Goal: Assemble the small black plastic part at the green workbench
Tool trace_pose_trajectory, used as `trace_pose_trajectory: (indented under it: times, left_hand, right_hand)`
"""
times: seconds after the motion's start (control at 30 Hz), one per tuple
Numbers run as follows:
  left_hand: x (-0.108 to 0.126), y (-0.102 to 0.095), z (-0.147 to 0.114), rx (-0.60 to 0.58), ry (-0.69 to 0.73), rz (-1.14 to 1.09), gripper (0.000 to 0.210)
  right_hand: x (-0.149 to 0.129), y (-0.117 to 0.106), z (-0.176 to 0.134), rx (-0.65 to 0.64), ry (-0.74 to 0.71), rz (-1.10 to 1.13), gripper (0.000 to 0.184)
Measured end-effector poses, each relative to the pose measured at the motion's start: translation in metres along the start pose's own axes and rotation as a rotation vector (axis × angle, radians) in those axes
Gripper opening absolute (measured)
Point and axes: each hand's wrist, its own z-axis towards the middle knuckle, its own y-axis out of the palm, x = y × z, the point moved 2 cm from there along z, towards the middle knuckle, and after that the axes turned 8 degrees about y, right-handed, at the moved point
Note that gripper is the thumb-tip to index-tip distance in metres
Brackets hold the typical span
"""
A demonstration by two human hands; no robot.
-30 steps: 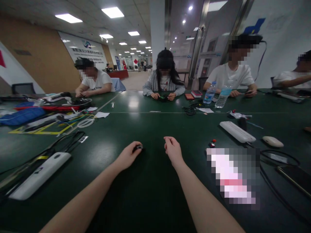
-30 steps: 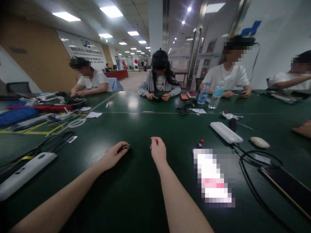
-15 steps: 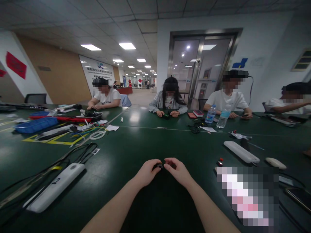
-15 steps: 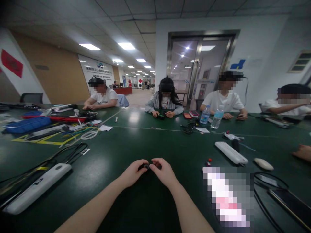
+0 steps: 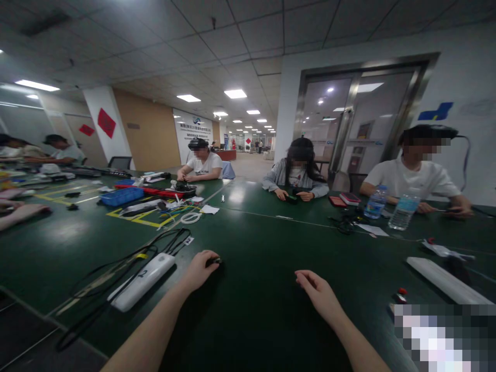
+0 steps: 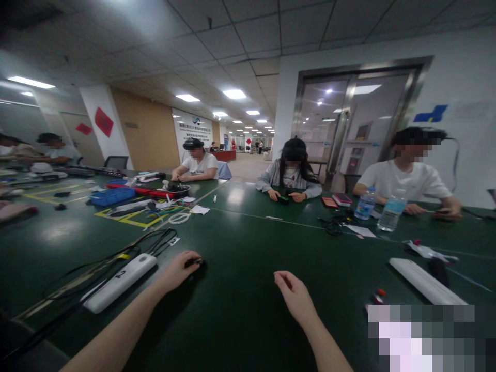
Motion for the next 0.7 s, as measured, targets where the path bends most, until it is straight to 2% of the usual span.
trace_pose_trajectory:
  times: [0.13,0.3,0.47,0.63,0.7]
  left_hand:
    - [-0.019,-0.009,0.0,0.139,-0.109,-0.018,0.027]
    - [-0.033,-0.012,0.003,0.262,-0.27,-0.361,0.029]
    - [-0.036,-0.013,0.004,0.348,-0.343,-0.663,0.028]
    - [-0.031,-0.015,0.004,0.393,-0.346,-0.881,0.044]
    - [-0.03,-0.016,0.004,0.42,-0.369,-0.95,0.042]
  right_hand:
    - [0.008,-0.001,0.007,-0.016,-0.002,-0.035,0.041]
    - [0.017,-0.003,0.015,0.0,0.012,-0.056,0.044]
    - [0.017,-0.004,0.016,0.0,0.031,-0.075,0.045]
    - [0.013,-0.003,0.014,0.012,0.032,-0.088,0.043]
    - [0.012,-0.002,0.014,0.012,0.029,-0.092,0.042]
